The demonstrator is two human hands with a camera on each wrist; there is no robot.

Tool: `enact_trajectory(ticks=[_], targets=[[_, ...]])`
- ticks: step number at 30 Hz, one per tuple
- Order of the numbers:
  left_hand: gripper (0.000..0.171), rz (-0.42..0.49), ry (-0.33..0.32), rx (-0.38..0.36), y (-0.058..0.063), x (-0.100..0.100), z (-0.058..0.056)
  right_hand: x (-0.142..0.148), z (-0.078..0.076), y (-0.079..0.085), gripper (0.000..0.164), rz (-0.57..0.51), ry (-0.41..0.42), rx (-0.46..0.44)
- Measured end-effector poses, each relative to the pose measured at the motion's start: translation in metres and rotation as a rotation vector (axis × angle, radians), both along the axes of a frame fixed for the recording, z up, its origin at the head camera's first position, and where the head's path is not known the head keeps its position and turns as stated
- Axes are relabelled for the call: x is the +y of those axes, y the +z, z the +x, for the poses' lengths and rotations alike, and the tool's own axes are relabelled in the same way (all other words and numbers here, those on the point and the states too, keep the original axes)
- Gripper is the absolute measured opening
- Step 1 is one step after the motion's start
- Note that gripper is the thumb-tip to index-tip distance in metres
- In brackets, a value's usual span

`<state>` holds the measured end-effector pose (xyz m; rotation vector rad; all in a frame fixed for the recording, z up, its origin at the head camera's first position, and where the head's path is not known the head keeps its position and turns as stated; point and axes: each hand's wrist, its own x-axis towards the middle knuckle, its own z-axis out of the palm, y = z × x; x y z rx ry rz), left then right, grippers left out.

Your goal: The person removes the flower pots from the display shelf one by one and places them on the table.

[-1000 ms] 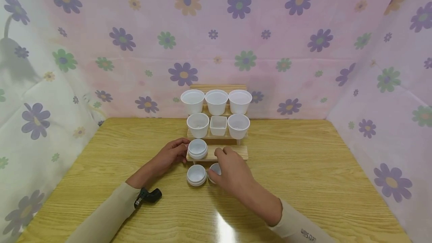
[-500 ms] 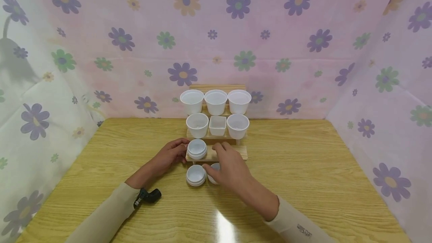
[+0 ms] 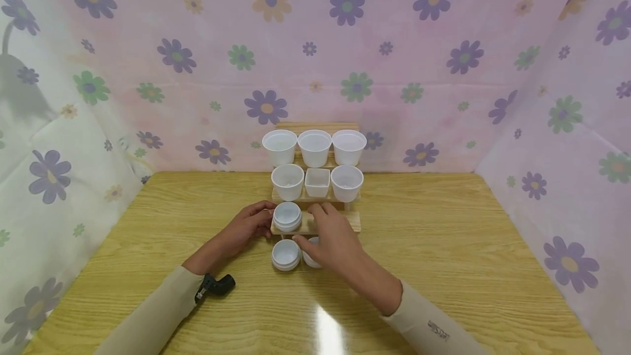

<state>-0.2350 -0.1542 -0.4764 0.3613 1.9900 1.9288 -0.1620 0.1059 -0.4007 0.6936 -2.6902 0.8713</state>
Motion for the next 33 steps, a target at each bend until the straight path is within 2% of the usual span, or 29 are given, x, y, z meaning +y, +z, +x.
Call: enact_trajectory(ticks=[10, 21, 33], targets=[[0.032, -0.013, 0.0, -0.001, -0.001, -0.001, -0.001, -0.008, -0.005, 0.001, 0.056, -0.006, -0.011, -0.044], [0.032, -0.001, -0.016, 0.009, -0.002, -0.002, -0.001, -0.02, -0.009, 0.008, 0.059, -0.086, -0.058, -0.14], [0.033, 0.008, -0.022, 0.008, -0.001, -0.002, 0.0, -0.03, -0.016, 0.007, 0.053, -0.026, -0.075, -0.104]])
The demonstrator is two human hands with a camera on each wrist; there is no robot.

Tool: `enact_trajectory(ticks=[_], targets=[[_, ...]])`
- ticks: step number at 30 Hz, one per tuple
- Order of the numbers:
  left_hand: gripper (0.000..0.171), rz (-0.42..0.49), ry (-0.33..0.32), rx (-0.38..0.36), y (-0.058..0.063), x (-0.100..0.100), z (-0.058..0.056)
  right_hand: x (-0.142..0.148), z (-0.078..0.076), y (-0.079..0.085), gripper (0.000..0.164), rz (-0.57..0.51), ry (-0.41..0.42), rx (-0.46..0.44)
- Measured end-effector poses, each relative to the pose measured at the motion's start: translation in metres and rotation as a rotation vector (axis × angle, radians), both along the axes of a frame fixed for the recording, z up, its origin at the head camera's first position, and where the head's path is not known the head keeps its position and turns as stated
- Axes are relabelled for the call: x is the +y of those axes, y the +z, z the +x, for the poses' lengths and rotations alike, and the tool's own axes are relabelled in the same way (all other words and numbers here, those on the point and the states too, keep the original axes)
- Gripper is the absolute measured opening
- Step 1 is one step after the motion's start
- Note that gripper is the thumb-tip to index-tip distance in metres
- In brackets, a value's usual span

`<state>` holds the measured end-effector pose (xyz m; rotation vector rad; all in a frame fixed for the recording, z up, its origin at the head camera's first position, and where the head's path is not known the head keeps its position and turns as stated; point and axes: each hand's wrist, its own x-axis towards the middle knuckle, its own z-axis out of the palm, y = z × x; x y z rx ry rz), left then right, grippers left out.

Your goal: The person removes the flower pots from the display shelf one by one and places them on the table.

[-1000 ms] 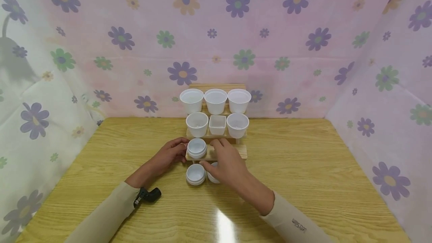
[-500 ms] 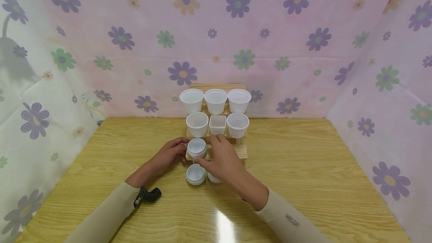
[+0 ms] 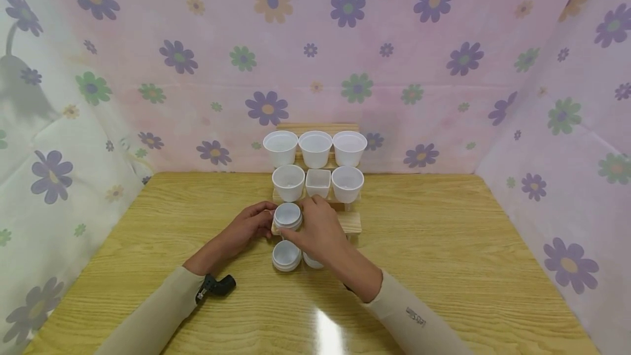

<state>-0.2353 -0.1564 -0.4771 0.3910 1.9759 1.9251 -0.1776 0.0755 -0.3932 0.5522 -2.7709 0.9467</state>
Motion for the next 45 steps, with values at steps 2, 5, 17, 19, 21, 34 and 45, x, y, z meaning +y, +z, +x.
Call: enact_trajectory(ticks=[2, 5, 17, 19, 21, 34, 45], targets=[[0.033, 0.004, -0.002, -0.002, 0.0, 0.0, 0.0, 0.0, -0.001, -0.001, 0.054, -0.002, 0.004, -0.006], [0.033, 0.008, -0.002, -0.002, 0.0, 0.0, 0.0, 0.0, -0.003, -0.002, 0.056, 0.0, 0.008, -0.014], [0.033, 0.017, -0.003, 0.004, 0.002, 0.0, 0.002, -0.001, -0.006, -0.009, 0.056, -0.016, 0.026, 0.006], [0.033, 0.017, -0.003, 0.006, 0.002, 0.0, 0.001, -0.002, -0.006, -0.01, 0.055, -0.016, 0.025, 0.009], [0.033, 0.018, -0.004, 0.006, 0.001, 0.0, 0.001, -0.002, -0.007, -0.011, 0.055, -0.016, 0.02, 0.008], [0.032, 0.017, -0.009, 0.009, -0.001, 0.0, 0.0, -0.005, -0.005, -0.015, 0.054, -0.003, 0.012, 0.037], [0.033, -0.001, 0.006, 0.01, -0.001, 0.0, 0.0, -0.003, -0.006, -0.015, 0.054, -0.031, 0.016, 0.011]])
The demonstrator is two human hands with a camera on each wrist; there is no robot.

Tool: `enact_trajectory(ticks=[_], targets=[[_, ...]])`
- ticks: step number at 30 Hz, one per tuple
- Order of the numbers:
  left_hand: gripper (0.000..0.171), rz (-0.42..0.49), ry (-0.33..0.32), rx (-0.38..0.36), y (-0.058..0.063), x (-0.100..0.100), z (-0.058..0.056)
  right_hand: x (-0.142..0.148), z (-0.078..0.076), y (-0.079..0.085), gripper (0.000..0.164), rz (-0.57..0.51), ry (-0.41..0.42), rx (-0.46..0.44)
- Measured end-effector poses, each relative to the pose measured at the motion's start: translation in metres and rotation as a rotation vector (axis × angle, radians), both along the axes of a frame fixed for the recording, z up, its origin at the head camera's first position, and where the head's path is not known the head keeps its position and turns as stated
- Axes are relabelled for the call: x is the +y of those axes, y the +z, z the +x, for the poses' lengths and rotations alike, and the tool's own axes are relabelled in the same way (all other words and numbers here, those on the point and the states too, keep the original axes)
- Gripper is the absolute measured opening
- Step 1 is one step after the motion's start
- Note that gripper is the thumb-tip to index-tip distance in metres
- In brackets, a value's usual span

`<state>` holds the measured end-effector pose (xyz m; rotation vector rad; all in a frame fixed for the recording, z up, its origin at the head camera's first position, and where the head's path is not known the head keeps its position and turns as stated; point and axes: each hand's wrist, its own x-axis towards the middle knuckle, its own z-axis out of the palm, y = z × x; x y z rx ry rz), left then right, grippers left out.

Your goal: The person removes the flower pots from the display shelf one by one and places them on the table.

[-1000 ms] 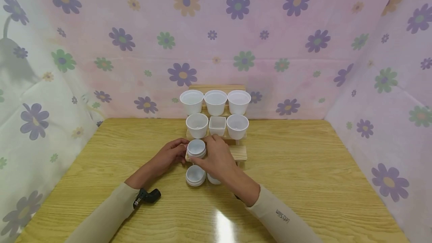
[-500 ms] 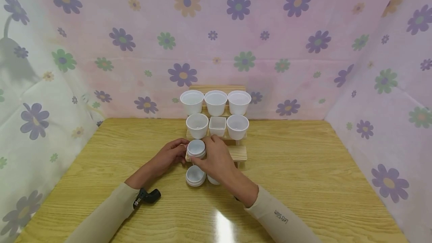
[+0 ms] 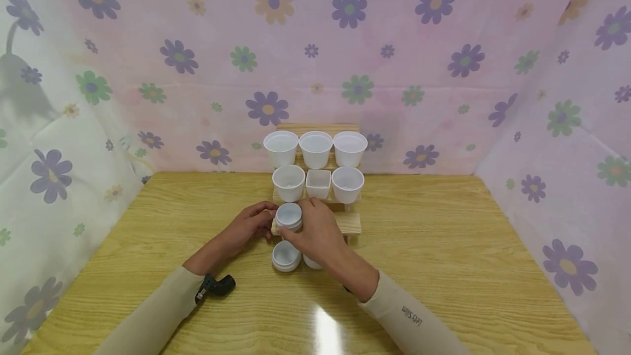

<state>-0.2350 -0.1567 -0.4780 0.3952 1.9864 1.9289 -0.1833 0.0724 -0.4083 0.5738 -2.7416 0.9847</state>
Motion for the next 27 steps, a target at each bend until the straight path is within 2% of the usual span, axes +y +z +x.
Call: enact_trajectory(ticks=[27], targets=[[0.034, -0.002, 0.015, -0.009, 0.0012, 0.0011, 0.0003, 0.0056, 0.0038, -0.0004, 0.053, -0.05, 0.003, 0.043]])
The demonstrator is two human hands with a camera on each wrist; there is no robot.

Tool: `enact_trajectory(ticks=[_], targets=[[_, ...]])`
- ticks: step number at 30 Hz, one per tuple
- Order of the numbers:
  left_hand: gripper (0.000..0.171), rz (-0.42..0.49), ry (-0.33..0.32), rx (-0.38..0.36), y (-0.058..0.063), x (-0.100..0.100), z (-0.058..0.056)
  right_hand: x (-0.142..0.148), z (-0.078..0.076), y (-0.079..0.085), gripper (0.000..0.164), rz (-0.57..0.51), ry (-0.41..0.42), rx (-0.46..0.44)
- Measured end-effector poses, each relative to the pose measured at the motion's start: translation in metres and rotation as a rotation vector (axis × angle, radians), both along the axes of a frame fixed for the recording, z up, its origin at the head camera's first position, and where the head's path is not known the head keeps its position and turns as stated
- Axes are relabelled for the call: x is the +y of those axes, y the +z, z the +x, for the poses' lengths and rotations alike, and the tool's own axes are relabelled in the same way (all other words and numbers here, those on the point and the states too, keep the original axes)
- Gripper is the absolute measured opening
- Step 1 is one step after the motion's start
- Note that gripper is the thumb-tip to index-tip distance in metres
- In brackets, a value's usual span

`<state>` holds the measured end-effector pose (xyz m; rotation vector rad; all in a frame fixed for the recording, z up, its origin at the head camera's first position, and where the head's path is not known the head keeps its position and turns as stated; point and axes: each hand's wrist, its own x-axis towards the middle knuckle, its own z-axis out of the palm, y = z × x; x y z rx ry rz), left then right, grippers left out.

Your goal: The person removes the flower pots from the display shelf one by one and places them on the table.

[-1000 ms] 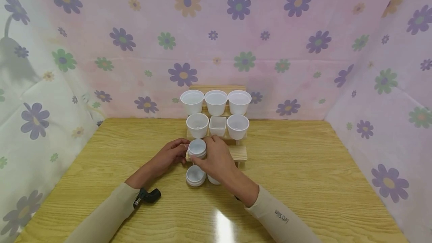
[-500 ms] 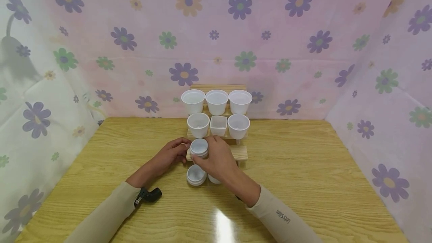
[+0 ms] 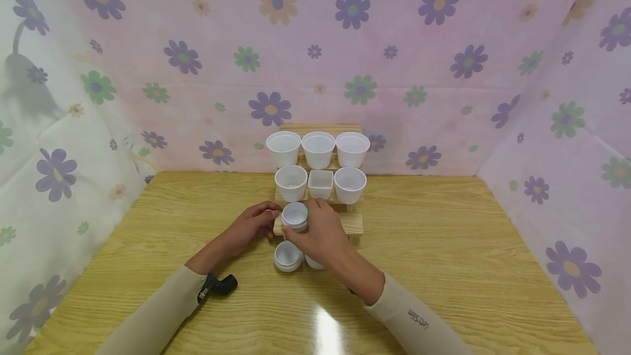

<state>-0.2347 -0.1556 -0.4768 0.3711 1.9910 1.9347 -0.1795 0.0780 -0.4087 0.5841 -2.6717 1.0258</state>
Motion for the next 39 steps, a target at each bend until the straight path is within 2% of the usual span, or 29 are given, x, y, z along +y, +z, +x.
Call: enact_trajectory(ticks=[26, 39], targets=[[0.036, -0.005, -0.005, 0.004, -0.002, 0.0, 0.0, 0.012, 0.009, -0.003, 0.052, -0.058, 0.005, 0.037], [0.036, 0.0, -0.001, 0.001, -0.003, 0.0, -0.001, 0.021, 0.015, -0.002, 0.049, -0.038, 0.003, 0.066]])
